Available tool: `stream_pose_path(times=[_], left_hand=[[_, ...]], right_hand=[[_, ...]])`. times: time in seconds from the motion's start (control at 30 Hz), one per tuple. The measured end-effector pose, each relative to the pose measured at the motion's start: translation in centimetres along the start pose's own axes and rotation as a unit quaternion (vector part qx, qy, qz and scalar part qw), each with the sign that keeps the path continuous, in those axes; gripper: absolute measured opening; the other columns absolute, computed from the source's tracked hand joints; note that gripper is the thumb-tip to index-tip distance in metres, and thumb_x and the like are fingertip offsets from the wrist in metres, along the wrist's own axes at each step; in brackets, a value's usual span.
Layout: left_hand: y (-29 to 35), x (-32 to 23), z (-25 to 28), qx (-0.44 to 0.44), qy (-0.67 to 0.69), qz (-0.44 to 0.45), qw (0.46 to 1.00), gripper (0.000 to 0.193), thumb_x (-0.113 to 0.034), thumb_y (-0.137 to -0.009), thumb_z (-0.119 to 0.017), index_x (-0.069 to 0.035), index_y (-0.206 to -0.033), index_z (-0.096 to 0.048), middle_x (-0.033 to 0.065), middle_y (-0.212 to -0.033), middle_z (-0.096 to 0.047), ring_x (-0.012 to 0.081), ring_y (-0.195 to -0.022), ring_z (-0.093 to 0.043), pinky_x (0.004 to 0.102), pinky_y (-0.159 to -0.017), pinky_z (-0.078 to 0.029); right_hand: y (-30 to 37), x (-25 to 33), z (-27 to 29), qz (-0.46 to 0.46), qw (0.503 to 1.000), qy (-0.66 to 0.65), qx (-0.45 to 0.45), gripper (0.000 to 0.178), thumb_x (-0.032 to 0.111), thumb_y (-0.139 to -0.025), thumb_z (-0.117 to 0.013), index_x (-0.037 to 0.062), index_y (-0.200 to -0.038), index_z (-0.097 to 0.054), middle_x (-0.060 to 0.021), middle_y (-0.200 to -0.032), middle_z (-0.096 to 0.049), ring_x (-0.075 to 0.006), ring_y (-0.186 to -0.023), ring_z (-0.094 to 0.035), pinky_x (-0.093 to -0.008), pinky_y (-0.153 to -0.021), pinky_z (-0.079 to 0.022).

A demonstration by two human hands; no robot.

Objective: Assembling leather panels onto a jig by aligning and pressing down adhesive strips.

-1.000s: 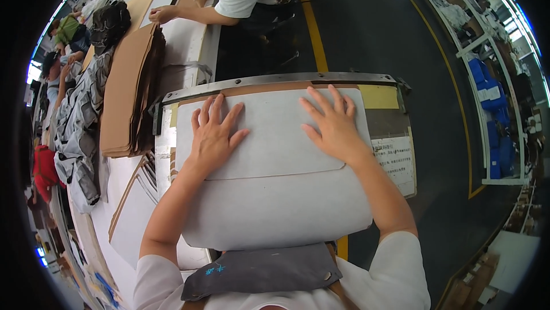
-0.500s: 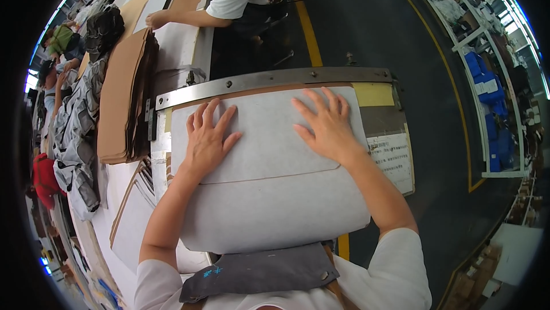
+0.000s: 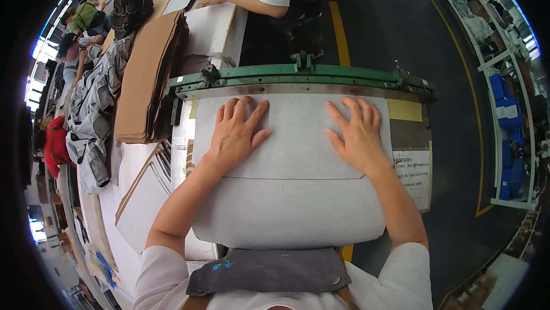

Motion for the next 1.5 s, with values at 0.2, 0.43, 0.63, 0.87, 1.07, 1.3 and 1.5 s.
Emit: stream_pose_path(times=[0.2, 0.43, 0.63, 0.87, 1.07, 1.3, 1.5], left_hand=[[-0.1, 0.3, -0.5, -0.008, 0.006, -0.022, 1.000, 0.056, -0.042, -0.091, -0.059, -0.009, -0.135, -0.050, 0.0151, -0.140, -0.042, 0.0343, -0.130, -0.037, 0.0470, -0.107, -0.030], [-0.6, 1.3, 0.4, 0.001, 0.024, -0.033, 0.999, 0.058, -0.040, -0.091, -0.059, 0.001, -0.131, -0.049, 0.0143, -0.145, -0.043, 0.0321, -0.136, -0.036, 0.0465, -0.114, -0.025], [1.0, 4.8, 1.3, -0.007, -0.079, 0.103, 0.991, 0.062, -0.043, -0.089, -0.062, -0.002, -0.133, -0.048, 0.0140, -0.138, -0.049, 0.0331, -0.128, -0.043, 0.0488, -0.107, -0.031], [2.0, 7.7, 2.5, -0.004, -0.037, 0.226, 0.974, 0.079, -0.036, -0.075, -0.080, 0.000, -0.135, -0.044, 0.0202, -0.120, -0.054, 0.0368, -0.101, -0.054, 0.0451, -0.082, -0.048], [2.0, 10.9, 3.0, -0.027, 0.166, 0.326, 0.930, 0.070, -0.018, -0.072, -0.082, 0.004, -0.130, -0.050, 0.0199, -0.099, -0.063, 0.0303, -0.079, -0.063, 0.0377, -0.072, -0.052], [5.6, 9.3, 6.6, -0.093, 0.346, 0.326, 0.875, 0.031, -0.025, -0.081, -0.077, 0.004, -0.088, -0.068, 0.0051, -0.068, -0.062, 0.0081, -0.064, -0.052, 0.0297, -0.057, -0.043], [23.9, 17.7, 16.2, -0.246, 0.318, 0.459, 0.792, 0.026, -0.023, -0.084, -0.076, 0.000, -0.095, -0.071, 0.0012, -0.080, -0.068, 0.0066, -0.069, -0.059, 0.0221, -0.060, -0.045]], right_hand=[[-0.1, 0.1, 0.1, 0.021, 1.000, 0.012, 0.006, 0.052, 0.028, -0.089, -0.061, 0.0111, -0.137, -0.049, -0.0116, -0.147, -0.036, -0.0348, -0.137, -0.028, -0.0559, -0.111, -0.018], [-0.5, -0.5, 0.3, 0.031, 0.999, 0.012, 0.004, 0.054, 0.028, -0.090, -0.061, 0.0077, -0.137, -0.046, -0.0099, -0.150, -0.037, -0.0331, -0.138, -0.030, -0.0536, -0.112, -0.020], [0.1, -4.2, 0.3, -0.071, 0.995, 0.020, -0.069, 0.055, 0.030, -0.087, -0.066, 0.0042, -0.133, -0.050, -0.0103, -0.139, -0.046, -0.0326, -0.128, -0.040, -0.0513, -0.105, -0.029], [1.0, -5.6, 1.8, -0.238, 0.968, 0.030, -0.066, 0.070, 0.034, -0.079, -0.076, -0.0007, -0.134, -0.050, -0.0184, -0.128, -0.049, -0.0339, -0.113, -0.047, -0.0453, -0.092, -0.043], [0.7, -8.2, 2.5, -0.277, 0.955, -0.076, -0.073, 0.071, 0.029, -0.077, -0.079, -0.0029, -0.133, -0.049, -0.0183, -0.105, -0.061, -0.0278, -0.092, -0.061, -0.0360, -0.077, -0.050], [0.2, -10.7, 6.4, -0.287, 0.926, -0.245, -0.025, 0.016, 0.015, -0.089, -0.069, 0.0003, -0.084, -0.064, 0.0017, -0.069, -0.059, -0.0037, -0.062, -0.050, -0.0224, -0.053, -0.038], [-9.1, 6.3, 8.3, -0.095, 0.902, -0.416, 0.071, 0.023, 0.024, -0.091, -0.066, 0.0017, -0.086, -0.065, 0.0021, -0.068, -0.061, -0.0028, -0.054, -0.047, -0.0182, -0.049, -0.036]])
Point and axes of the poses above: each hand's wrist, its own y-axis away from the middle knuckle, its own z-axis out of the back of the hand, x = y × z, the point moved 4 cm from there along -y, towards the middle knuckle
